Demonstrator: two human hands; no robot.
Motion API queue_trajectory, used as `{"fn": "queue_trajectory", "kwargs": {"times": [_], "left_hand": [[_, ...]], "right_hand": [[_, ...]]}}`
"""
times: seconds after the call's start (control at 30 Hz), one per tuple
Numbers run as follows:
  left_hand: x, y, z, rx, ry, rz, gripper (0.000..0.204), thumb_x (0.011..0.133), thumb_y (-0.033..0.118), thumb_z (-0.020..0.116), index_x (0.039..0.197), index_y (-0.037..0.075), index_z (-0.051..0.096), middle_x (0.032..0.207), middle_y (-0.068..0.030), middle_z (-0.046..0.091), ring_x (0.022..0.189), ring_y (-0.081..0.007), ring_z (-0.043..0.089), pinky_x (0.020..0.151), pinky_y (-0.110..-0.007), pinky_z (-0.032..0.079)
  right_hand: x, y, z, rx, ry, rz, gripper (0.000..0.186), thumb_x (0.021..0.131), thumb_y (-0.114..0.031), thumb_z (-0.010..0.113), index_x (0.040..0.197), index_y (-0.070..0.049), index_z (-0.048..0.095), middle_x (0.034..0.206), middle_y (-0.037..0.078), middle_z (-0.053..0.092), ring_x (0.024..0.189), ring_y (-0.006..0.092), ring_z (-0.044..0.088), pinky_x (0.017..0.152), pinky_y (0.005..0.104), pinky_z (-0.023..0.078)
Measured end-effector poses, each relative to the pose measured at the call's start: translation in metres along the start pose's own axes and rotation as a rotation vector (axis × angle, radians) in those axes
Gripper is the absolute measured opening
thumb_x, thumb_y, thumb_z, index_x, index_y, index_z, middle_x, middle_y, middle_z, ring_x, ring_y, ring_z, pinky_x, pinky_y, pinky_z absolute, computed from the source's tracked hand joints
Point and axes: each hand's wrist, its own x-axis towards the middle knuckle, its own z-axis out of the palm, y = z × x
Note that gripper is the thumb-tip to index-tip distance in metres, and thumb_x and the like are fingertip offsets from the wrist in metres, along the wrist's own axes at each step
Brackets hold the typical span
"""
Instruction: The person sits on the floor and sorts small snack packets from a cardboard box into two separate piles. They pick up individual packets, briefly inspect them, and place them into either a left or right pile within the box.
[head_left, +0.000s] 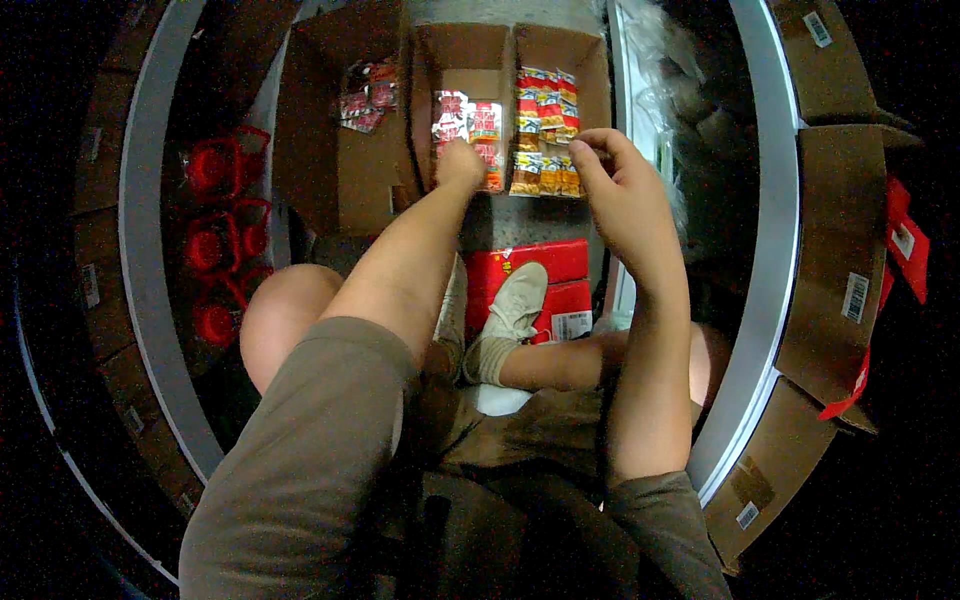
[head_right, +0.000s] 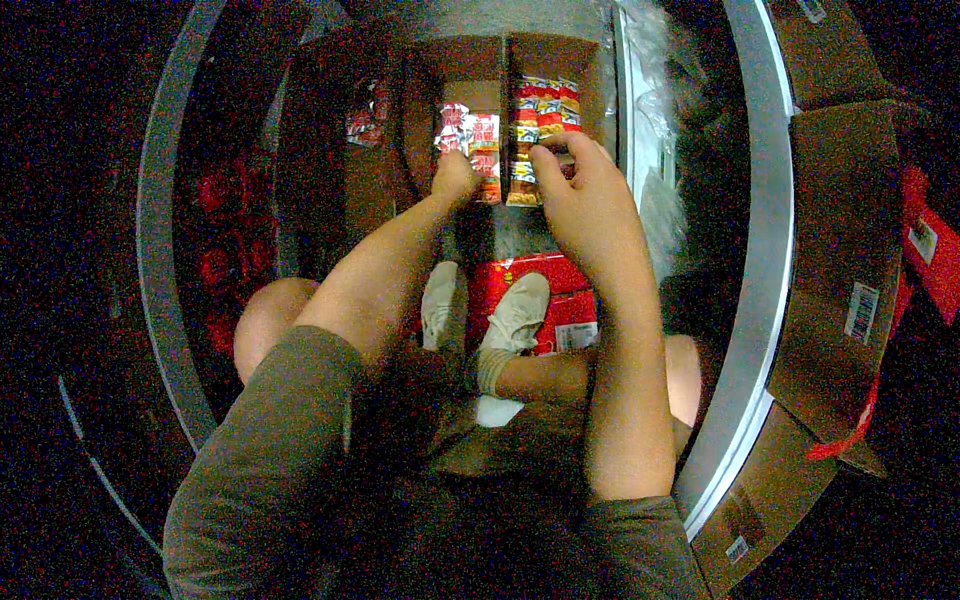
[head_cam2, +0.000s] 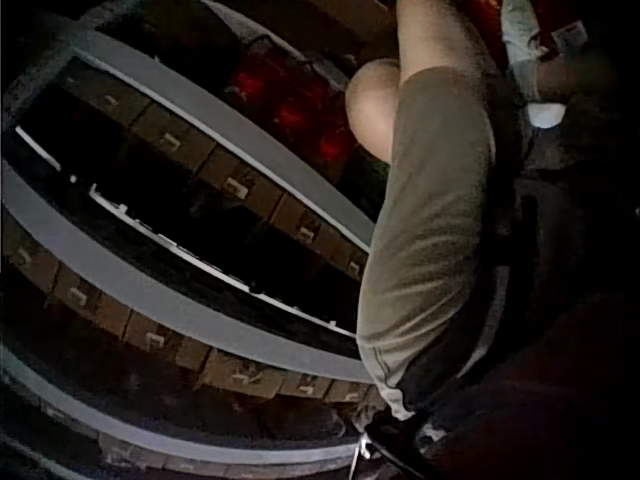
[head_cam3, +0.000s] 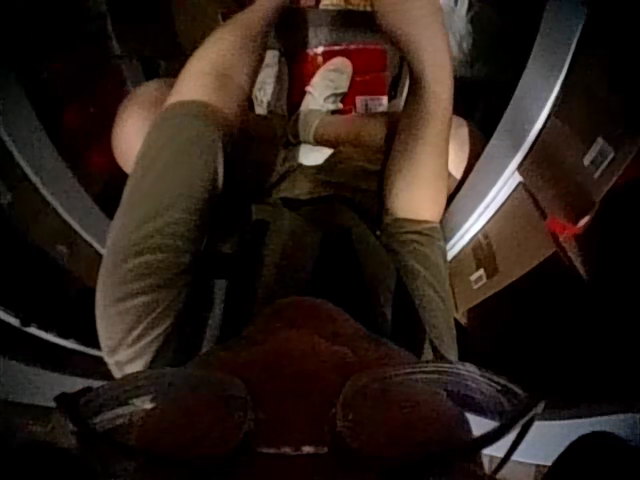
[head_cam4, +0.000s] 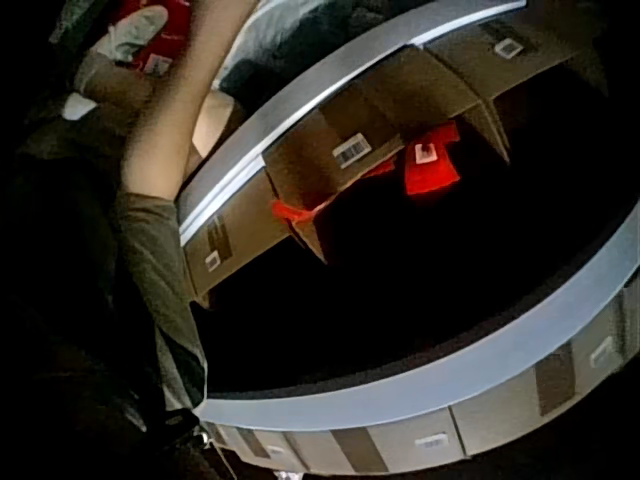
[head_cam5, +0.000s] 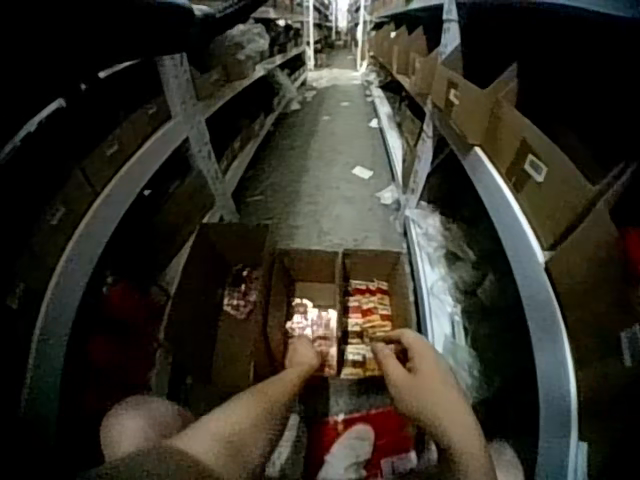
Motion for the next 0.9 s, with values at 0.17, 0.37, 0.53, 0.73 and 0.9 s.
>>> {"fn": "queue_trajectory", "kwargs": {"times": [0.17, 0.37, 0.53, 0.73, 0.9], "left_hand": [[-0.021, 0.004, -0.007, 0.08, 0.016, 0.007, 0.048, 0.082, 0.02, 0.064, 0.121, 0.001, 0.042, 0.125, -0.0216, 0.05, 0.116, -0.0361, 0.052, 0.093, -0.044, 0.047], [0.052, 0.116, -0.102, 0.051, -0.098, 0.537, 0.036, 0.087, 0.031, 0.054, 0.094, -0.003, 0.063, 0.102, -0.0239, 0.057, 0.093, -0.0358, 0.056, 0.082, -0.043, 0.046], [-0.009, 0.176, -0.291, -0.533, -0.41, 0.708, 0.026, 0.09, 0.03, 0.051, 0.071, 0.011, 0.052, 0.06, -0.0049, 0.038, 0.05, -0.0195, 0.035, 0.049, -0.036, 0.034], [0.1, 0.039, -0.296, -0.244, -0.223, 0.545, 0.023, 0.089, 0.03, 0.053, 0.085, 0.008, 0.057, 0.068, -0.0069, 0.054, 0.061, -0.0194, 0.049, 0.057, -0.039, 0.04], [0.184, -0.082, -0.167, 0.043, -0.146, 0.451, 0.034, 0.09, 0.026, 0.051, 0.114, 0.004, 0.061, 0.105, -0.0134, 0.064, 0.093, -0.0201, 0.061, 0.082, -0.037, 0.049]], "right_hand": [[-0.001, 0.001, 0.003, -0.027, -0.011, -0.04, 0.029, 0.093, -0.024, 0.057, 0.107, 0.002, 0.06, 0.095, 0.012, 0.064, 0.083, 0.0181, 0.06, 0.075, 0.029, 0.047], [-0.008, -0.007, 0.009, -0.082, -0.032, -0.037, 0.028, 0.094, -0.025, 0.058, 0.107, 0.001, 0.06, 0.089, 0.006, 0.063, 0.082, 0.0107, 0.055, 0.076, 0.0245, 0.045], [-0.014, -0.004, 0.005, 0.022, 0.009, -0.046, 0.033, 0.091, -0.03, 0.059, 0.109, -0.002, 0.061, 0.087, 0.013, 0.066, 0.072, 0.0185, 0.061, 0.068, 0.031, 0.049], [-0.011, -0.015, 0.006, 0.228, -0.03, -0.015, 0.027, 0.091, -0.022, 0.058, 0.106, 0.0, 0.061, 0.086, 0.009, 0.066, 0.075, 0.0136, 0.061, 0.068, 0.0282, 0.049], [-0.004, -0.012, 0.012, 0.245, -0.068, 0.05, 0.028, 0.091, -0.023, 0.059, 0.107, -0.001, 0.06, 0.085, 0.007, 0.065, 0.073, 0.0111, 0.06, 0.064, 0.0265, 0.048]]}}
